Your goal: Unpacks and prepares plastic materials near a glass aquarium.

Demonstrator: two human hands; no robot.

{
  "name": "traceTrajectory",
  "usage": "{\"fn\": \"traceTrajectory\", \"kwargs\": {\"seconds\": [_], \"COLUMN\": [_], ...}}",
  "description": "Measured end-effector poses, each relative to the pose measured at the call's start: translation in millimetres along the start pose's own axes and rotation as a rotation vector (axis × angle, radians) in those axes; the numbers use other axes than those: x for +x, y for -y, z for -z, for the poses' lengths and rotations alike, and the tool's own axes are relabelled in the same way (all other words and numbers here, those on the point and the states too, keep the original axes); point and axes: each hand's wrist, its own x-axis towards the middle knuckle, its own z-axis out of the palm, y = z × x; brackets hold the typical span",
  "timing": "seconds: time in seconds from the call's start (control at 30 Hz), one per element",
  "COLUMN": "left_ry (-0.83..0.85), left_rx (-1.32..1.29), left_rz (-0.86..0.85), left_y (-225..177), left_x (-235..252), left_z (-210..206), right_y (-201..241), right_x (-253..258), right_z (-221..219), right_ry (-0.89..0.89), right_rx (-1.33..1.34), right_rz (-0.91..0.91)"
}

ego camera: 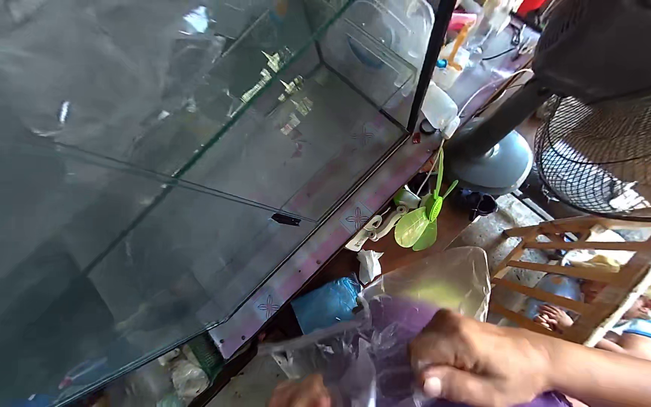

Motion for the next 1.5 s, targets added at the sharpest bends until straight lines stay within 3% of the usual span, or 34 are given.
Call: {"fn": "traceTrajectory", "kwargs": {"seconds": [0.1, 0.2, 0.43, 0.73, 0.8, 0.9, 0.97, 1.07, 1.17, 1.27, 1.4, 1.5], "left_ry": [-0.220, -0.320, -0.672, -1.135, -1.123, -0.910, -0.779, -0.798, -0.846, -0.822, -0.580, -0.526], "left_rx": [-0.171, -0.298, -0.240, -0.447, -0.430, -0.418, -0.444, -0.688, -0.976, -1.216, -0.981, -0.662], "left_rz": [0.154, 0.164, 0.283, 0.532, 0.591, 0.573, 0.522, 0.573, 0.637, 0.599, 0.308, 0.137], "left_y": [4.9, 10.4, 15.0, 35.8, 46.5, 66.2, 76.9, 85.6, 92.3, 66.3, 2.2, -10.3], "left_x": [12.2, 21.0, 24.2, 3.4, 0.4, -11.1, -11.0, 4.9, 24.3, 51.1, 110.9, 180.8], "left_z": [-6.1, -11.5, -23.4, -8.8, -4.1, 9.5, 17.3, 13.8, 9.9, 8.7, -10.2, -32.7], "right_y": [-2.3, -6.8, -16.3, -24.9, -28.5, -22.6, -12.2, -8.0, -19.2, -24.4, -18.6, -31.7], "right_x": [7.9, 13.9, 21.9, 42.7, 53.1, 71.3, 85.1, 96.4, 100.0, 111.7, 151.6, 192.4], "right_z": [20.5, 26.7, 44.1, 80.0, 91.6, 121.5, 138.7, 155.9, 160.2, 155.7, 172.3, 194.6], "right_ry": [-0.046, -0.137, -0.325, -0.519, -0.501, -0.442, -0.446, -0.523, -0.602, -0.772, -0.895, -0.870], "right_rx": [-0.054, -0.203, -0.323, -0.316, -0.479, -0.942, -1.070, -0.971, -0.602, -0.365, -0.264, -0.493], "right_rz": [-0.024, -0.029, -0.059, -0.102, -0.120, -0.256, -0.342, -0.317, -0.301, -0.268, -0.115, -0.078]}}
